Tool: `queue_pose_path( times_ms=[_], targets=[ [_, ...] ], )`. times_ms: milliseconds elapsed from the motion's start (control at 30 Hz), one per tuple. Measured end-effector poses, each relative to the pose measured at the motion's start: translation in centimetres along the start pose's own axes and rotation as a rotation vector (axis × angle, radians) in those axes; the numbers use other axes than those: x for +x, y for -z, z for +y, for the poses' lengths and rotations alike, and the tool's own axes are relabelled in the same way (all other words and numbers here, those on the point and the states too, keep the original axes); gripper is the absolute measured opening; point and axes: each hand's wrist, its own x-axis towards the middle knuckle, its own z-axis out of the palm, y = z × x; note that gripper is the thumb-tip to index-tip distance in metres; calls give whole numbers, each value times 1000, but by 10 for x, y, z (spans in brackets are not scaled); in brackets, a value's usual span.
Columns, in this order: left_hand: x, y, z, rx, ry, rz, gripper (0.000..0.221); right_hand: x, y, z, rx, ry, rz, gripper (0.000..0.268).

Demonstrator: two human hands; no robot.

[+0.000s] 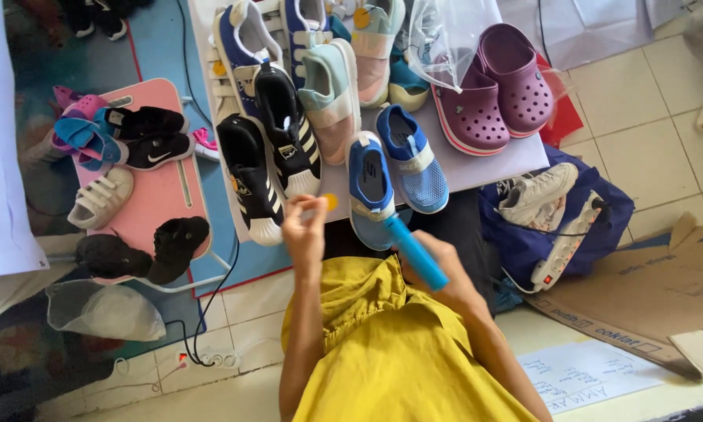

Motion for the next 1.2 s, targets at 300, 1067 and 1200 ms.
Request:
queue_pose_path(
  times_ms=[300, 1067, 1200],
  targets=[
    [0, -13, -14, -256, 177, -79, 15, 120, 115, 33, -561, -104, 332, 69],
    [18, -24, 12, -244, 199, -162, 13, 281, 170, 72, -867, -55, 351, 36],
    [19, -26, 9, -238, 150, -165, 14, 308, 122, 62, -676, 227, 224, 27]
  ],
)
